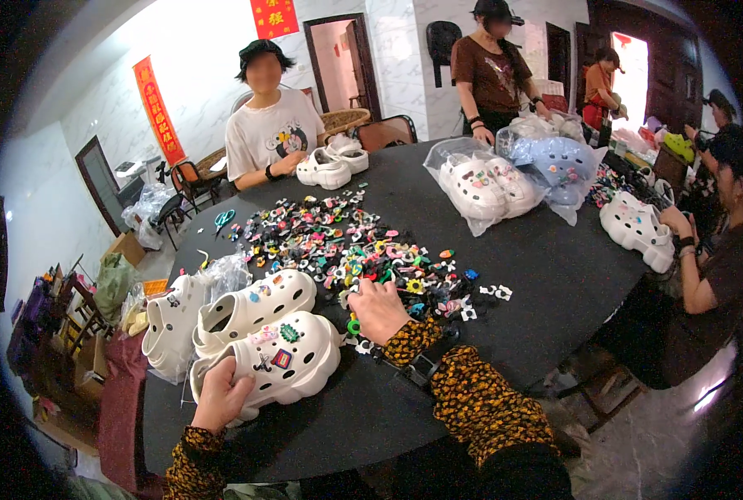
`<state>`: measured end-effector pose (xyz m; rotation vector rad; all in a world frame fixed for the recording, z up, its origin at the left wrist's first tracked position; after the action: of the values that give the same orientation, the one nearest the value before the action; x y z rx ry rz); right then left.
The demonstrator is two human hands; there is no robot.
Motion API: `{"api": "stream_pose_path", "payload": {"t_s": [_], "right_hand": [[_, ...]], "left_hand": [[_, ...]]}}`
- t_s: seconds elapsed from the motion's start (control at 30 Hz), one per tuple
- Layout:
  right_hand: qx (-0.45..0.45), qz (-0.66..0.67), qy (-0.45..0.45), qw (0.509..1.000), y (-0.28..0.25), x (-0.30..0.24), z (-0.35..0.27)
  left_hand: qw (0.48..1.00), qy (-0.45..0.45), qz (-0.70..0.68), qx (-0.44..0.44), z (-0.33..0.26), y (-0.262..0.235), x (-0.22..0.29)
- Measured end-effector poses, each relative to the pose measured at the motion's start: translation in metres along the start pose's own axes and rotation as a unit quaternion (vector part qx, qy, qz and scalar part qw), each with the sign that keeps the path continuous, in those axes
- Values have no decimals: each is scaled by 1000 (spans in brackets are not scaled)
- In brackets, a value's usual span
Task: Insert decorative charms into the holes of plastic clogs.
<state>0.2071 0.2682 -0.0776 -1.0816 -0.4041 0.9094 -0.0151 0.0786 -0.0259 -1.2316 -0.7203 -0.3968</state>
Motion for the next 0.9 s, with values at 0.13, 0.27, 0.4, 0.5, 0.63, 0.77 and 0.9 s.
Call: {"api": "stream_pose_path", "payload": {"t_s": [0.13, 0.27, 0.4, 0.5, 0.63, 0.77, 0.9], "right_hand": [[-16, 8, -9, 1000, -3, 0, 1], [-27, 8, -6, 1000, -5, 1, 1], [-3, -10, 10, 1000, -3, 2, 1], [2, 5, 14, 1000, -4, 2, 2], [19, 5, 13, 1000, -2, 2, 3], [-16, 3, 25, 1000, 0, 2, 3], [-3, 3, 30, 1000, -2, 2, 0]], "left_hand": [[1000, -2, -4, -2, 2, 0, -1], [1000, -12, 21, -13, 2, -4, 7], [999, -10, 34, -17, 2, -9, 7], [999, -10, 39, -24, 0, -15, 5], [1000, -5, 30, 2, 0, -24, 4], [997, -40, -10, 65, 9, -39, 6], [994, -5, -7, 110, 26, -43, 8]]}}
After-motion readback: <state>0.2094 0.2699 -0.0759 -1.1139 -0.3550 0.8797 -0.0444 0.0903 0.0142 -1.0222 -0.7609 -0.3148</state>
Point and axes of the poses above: each hand's wrist, its own z-axis towards the middle knuckle, its own y-axis out of the palm, x = y × z, the point moved 4 cm from there along z, towards the middle knuckle, and after that the axes turned 6 degrees about -y, right-handed, at the moved point
